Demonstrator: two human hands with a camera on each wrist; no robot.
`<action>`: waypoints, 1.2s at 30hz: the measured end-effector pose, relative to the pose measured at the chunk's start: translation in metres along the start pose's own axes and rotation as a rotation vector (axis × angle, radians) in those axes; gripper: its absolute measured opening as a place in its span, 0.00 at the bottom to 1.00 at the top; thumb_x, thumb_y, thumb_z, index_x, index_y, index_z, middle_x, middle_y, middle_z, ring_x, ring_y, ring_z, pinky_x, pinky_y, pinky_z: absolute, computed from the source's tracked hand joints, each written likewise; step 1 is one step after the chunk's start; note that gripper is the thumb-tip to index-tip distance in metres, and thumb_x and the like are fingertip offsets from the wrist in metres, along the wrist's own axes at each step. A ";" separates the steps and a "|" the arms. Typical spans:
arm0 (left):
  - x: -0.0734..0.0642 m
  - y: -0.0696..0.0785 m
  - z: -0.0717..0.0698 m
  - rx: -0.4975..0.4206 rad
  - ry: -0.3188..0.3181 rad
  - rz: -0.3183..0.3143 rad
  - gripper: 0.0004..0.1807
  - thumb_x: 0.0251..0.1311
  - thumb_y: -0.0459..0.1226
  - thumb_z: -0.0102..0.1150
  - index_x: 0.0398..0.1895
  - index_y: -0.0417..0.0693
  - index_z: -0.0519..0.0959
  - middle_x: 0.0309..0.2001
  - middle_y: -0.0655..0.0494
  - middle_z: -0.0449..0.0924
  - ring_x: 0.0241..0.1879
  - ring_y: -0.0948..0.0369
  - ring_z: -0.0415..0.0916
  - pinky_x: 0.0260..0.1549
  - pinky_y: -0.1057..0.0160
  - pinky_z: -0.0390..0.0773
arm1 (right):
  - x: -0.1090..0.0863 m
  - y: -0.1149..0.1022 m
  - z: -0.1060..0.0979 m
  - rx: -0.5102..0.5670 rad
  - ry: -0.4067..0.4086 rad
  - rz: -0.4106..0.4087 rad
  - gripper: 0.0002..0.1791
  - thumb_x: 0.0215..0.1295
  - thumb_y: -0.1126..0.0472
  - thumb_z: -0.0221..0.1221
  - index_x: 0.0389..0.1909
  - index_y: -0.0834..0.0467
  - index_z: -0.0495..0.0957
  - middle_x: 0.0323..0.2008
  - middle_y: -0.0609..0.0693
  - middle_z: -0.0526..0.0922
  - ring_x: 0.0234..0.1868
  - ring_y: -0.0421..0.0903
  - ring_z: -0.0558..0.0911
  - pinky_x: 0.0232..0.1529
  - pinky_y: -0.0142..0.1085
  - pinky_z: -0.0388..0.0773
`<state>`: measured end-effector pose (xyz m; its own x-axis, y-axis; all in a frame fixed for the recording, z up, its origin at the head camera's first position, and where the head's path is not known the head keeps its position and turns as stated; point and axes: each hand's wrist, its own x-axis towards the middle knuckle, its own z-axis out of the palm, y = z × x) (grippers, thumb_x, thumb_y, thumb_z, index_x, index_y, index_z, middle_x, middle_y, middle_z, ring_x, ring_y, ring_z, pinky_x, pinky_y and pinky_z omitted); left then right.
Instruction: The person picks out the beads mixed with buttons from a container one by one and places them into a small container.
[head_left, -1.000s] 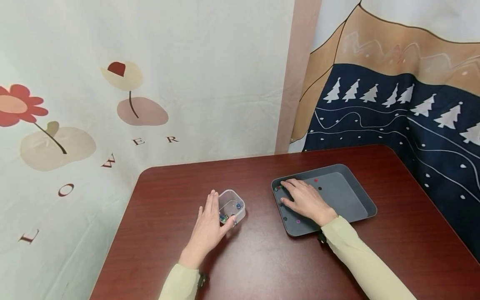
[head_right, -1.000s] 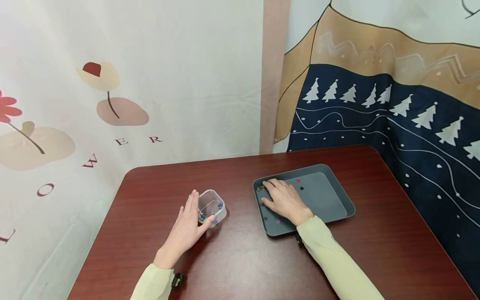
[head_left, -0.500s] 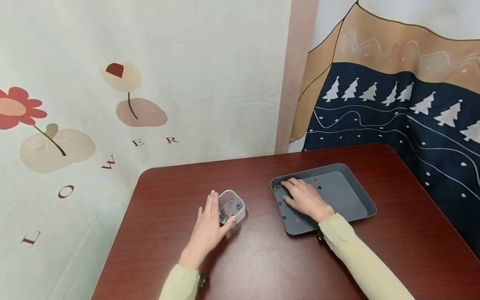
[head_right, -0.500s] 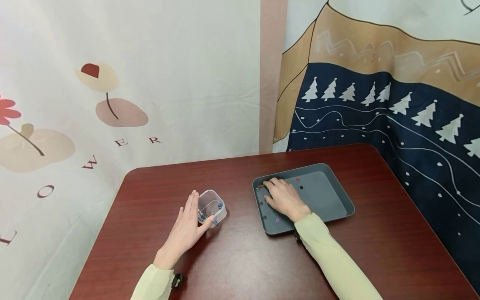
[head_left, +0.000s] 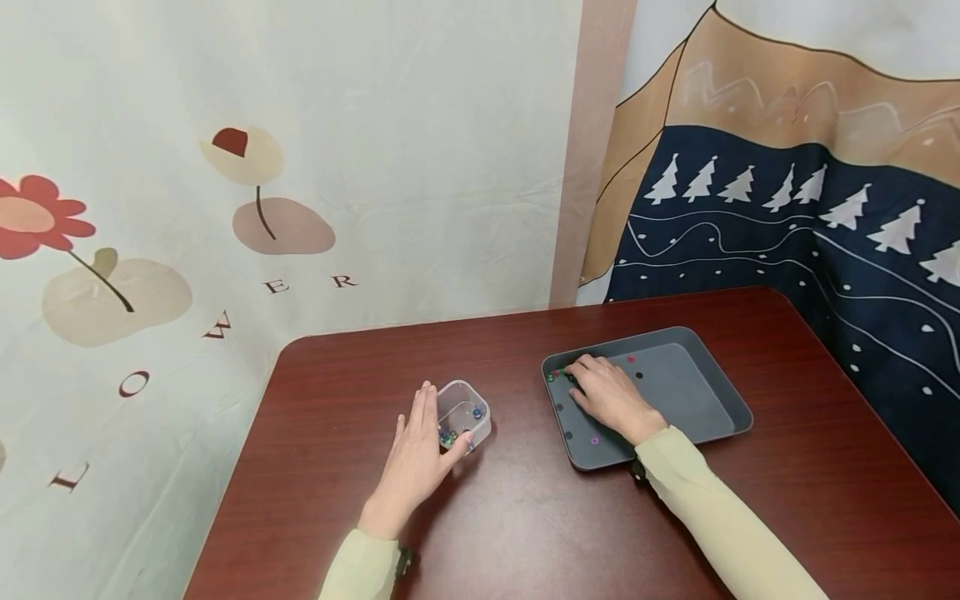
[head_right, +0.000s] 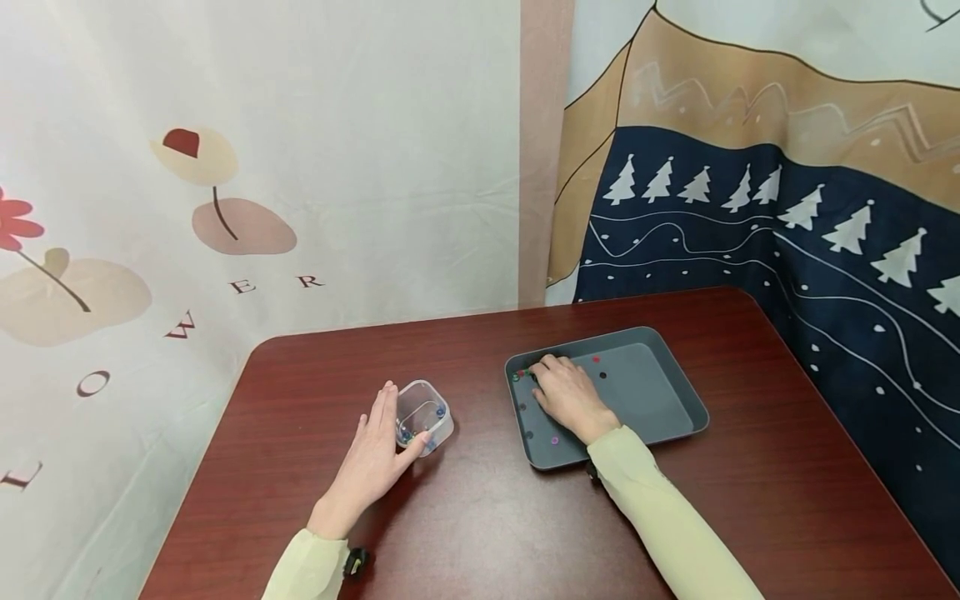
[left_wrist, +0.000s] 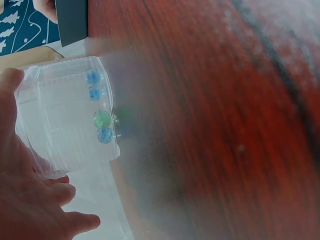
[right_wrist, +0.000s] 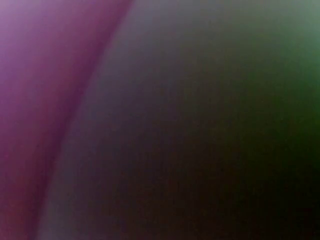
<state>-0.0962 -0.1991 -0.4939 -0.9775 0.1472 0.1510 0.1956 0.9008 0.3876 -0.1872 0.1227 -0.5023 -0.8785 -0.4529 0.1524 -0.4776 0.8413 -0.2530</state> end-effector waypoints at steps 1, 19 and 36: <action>0.000 0.000 0.000 -0.001 0.000 0.000 0.54 0.66 0.56 0.62 0.79 0.28 0.52 0.80 0.35 0.51 0.78 0.41 0.53 0.68 0.30 0.59 | -0.001 0.000 0.000 0.001 0.005 -0.006 0.18 0.68 0.60 0.68 0.56 0.63 0.83 0.52 0.59 0.83 0.54 0.59 0.81 0.51 0.54 0.80; -0.003 0.000 -0.001 0.010 0.005 0.000 0.53 0.67 0.55 0.61 0.79 0.28 0.52 0.80 0.34 0.52 0.78 0.41 0.54 0.68 0.30 0.60 | -0.008 0.003 -0.004 0.026 0.048 -0.096 0.10 0.62 0.68 0.71 0.44 0.61 0.87 0.42 0.55 0.85 0.44 0.54 0.84 0.45 0.48 0.83; -0.001 0.001 0.001 0.011 0.018 0.015 0.53 0.67 0.56 0.62 0.79 0.27 0.52 0.80 0.34 0.52 0.78 0.40 0.55 0.67 0.29 0.61 | -0.018 0.004 -0.013 0.163 0.089 -0.055 0.08 0.67 0.67 0.67 0.45 0.62 0.86 0.44 0.54 0.85 0.47 0.53 0.84 0.50 0.49 0.82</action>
<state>-0.0949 -0.1982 -0.4951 -0.9729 0.1535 0.1732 0.2093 0.9029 0.3754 -0.1732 0.1384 -0.4935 -0.8499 -0.4626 0.2522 -0.5268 0.7540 -0.3923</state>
